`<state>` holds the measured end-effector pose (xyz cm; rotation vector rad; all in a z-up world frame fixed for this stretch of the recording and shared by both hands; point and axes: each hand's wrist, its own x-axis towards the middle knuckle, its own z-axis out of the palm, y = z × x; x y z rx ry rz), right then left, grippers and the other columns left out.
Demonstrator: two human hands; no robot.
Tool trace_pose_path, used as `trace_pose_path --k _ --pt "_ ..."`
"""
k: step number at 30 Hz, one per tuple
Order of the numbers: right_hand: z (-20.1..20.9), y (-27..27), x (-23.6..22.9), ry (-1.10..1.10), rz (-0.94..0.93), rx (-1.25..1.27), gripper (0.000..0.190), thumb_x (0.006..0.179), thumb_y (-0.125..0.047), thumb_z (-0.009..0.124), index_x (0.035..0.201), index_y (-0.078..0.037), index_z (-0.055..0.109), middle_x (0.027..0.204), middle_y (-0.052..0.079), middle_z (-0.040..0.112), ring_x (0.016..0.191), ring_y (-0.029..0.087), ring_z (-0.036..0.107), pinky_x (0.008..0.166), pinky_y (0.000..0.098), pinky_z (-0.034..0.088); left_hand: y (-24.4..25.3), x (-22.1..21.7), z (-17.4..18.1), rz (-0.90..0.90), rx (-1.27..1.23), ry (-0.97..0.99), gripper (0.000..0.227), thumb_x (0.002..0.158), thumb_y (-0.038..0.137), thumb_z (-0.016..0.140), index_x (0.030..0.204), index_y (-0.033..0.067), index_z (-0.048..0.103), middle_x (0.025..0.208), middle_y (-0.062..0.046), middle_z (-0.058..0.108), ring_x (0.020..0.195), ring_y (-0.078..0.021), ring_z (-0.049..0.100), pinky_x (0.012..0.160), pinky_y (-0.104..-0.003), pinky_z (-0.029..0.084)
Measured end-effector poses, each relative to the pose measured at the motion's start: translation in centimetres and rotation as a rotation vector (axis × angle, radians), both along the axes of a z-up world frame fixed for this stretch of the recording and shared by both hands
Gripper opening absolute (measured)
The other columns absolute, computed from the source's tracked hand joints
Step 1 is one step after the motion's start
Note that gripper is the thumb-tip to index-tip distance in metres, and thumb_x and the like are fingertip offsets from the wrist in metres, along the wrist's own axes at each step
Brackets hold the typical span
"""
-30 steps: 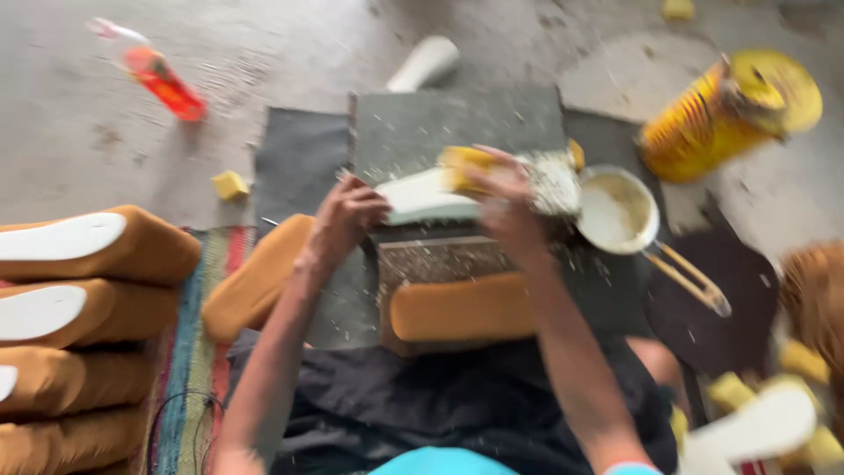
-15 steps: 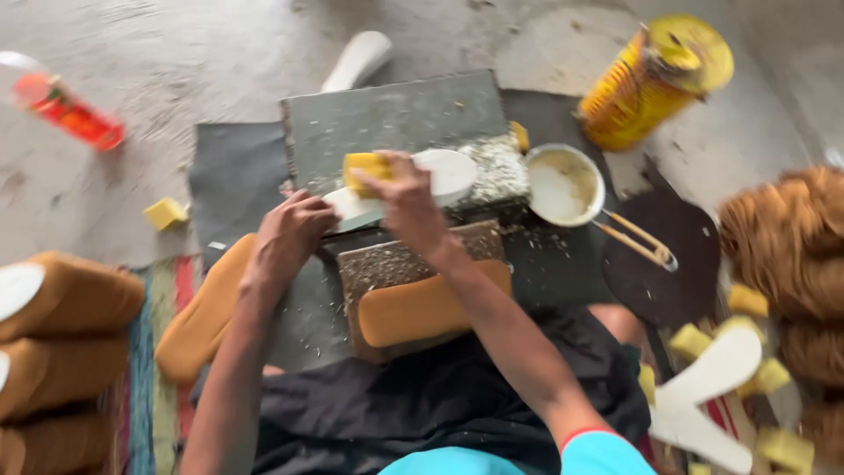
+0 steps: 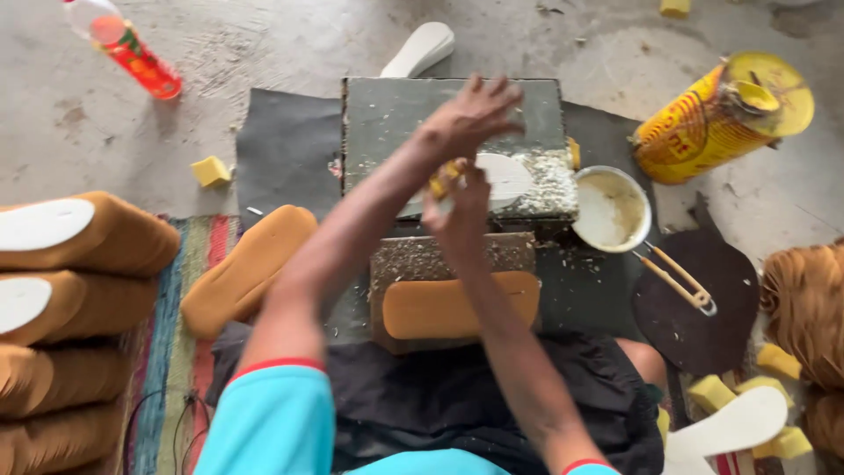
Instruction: The person applies adhesive to shoe soles and midsoles using a sponge.
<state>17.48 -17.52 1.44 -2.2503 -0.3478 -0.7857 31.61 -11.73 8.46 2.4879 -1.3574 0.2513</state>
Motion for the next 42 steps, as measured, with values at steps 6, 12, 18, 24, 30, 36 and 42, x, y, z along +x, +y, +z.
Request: trace_pose_path --k 6,12,18,24,30,36,42 --pt "4.1 3.6 -7.7 -0.020 0.284 -0.120 0.035 0.076 -0.009 0.075 0.111 -0.005 0.070 0.116 0.016 0.064 0.117 0.035 0.059 0.099 0.0526 0.039 0.5 1.5 -3.2 -0.042 0.331 -0.245 0.094 0.046 0.045 0.094 0.131 0.0218 0.063 0.149 -0.015 0.046 0.133 -0.0358 0.040 0.101 -0.053 0.039" --pt "3.0 -5.0 -6.7 0.091 -0.074 -0.118 0.055 0.081 -0.005 0.079 0.136 -0.012 0.070 0.129 0.018 0.061 0.122 0.034 0.054 0.103 0.0496 0.038 15.9 -8.2 0.3 0.175 0.032 0.056 0.050 0.061 0.027 0.091 0.108 0.0173 0.078 0.137 -0.009 0.052 0.138 -0.0352 0.033 0.117 -0.052 0.033" --pt "2.3 -1.3 -4.0 -0.027 -0.010 -0.257 0.062 0.068 0.000 0.073 0.129 -0.014 0.072 0.119 0.021 0.067 0.113 0.036 0.059 0.096 0.0494 0.042 17.1 -11.1 -0.4 0.195 0.041 0.034 0.026 0.060 0.034 0.083 0.084 0.0226 0.083 0.130 0.000 0.053 0.130 -0.0271 0.038 0.106 -0.046 0.033" --pt "1.2 -16.4 -2.7 0.057 -0.300 -0.268 0.044 0.082 -0.003 0.077 0.126 -0.007 0.075 0.120 0.022 0.066 0.110 0.036 0.064 0.099 0.0443 0.051 15.6 -10.6 2.2 0.174 0.193 0.127 0.012 0.067 0.032 0.083 0.076 0.0240 0.082 0.127 0.003 0.055 0.127 -0.0260 0.037 0.106 -0.043 0.031" --pt "4.9 -13.5 -2.5 -0.021 -0.208 0.123 0.038 0.088 -0.021 0.088 0.119 -0.007 0.072 0.129 0.015 0.069 0.119 0.033 0.066 0.105 0.0438 0.050 18.2 -14.7 4.3 0.386 -0.325 0.027 0.019 0.095 0.012 0.073 0.113 0.0169 0.074 0.114 -0.003 0.065 0.118 -0.0274 0.057 0.106 -0.042 0.043" --pt "5.1 -9.0 -2.0 -0.080 -0.006 -0.192 0.051 0.071 -0.025 0.091 0.117 -0.010 0.075 0.138 0.034 0.047 0.120 0.046 0.057 0.101 0.0507 0.043 19.2 -27.6 8.8 0.827 -0.430 0.005 0.008 0.097 0.007 0.072 0.105 0.0073 0.071 0.103 -0.006 0.070 0.109 -0.0301 0.057 0.099 -0.038 0.045" --pt "5.9 -5.9 -6.9 0.327 0.110 0.447 0.055 0.089 -0.016 0.079 0.141 -0.011 0.060 0.133 0.010 0.059 0.099 0.017 0.068 0.084 0.0291 0.058 17.4 -31.2 9.3 0.827 -0.489 0.048 0.016 0.088 0.006 0.070 0.104 0.0066 0.072 0.103 -0.008 0.072 0.111 -0.0314 0.058 0.096 -0.039 0.046"
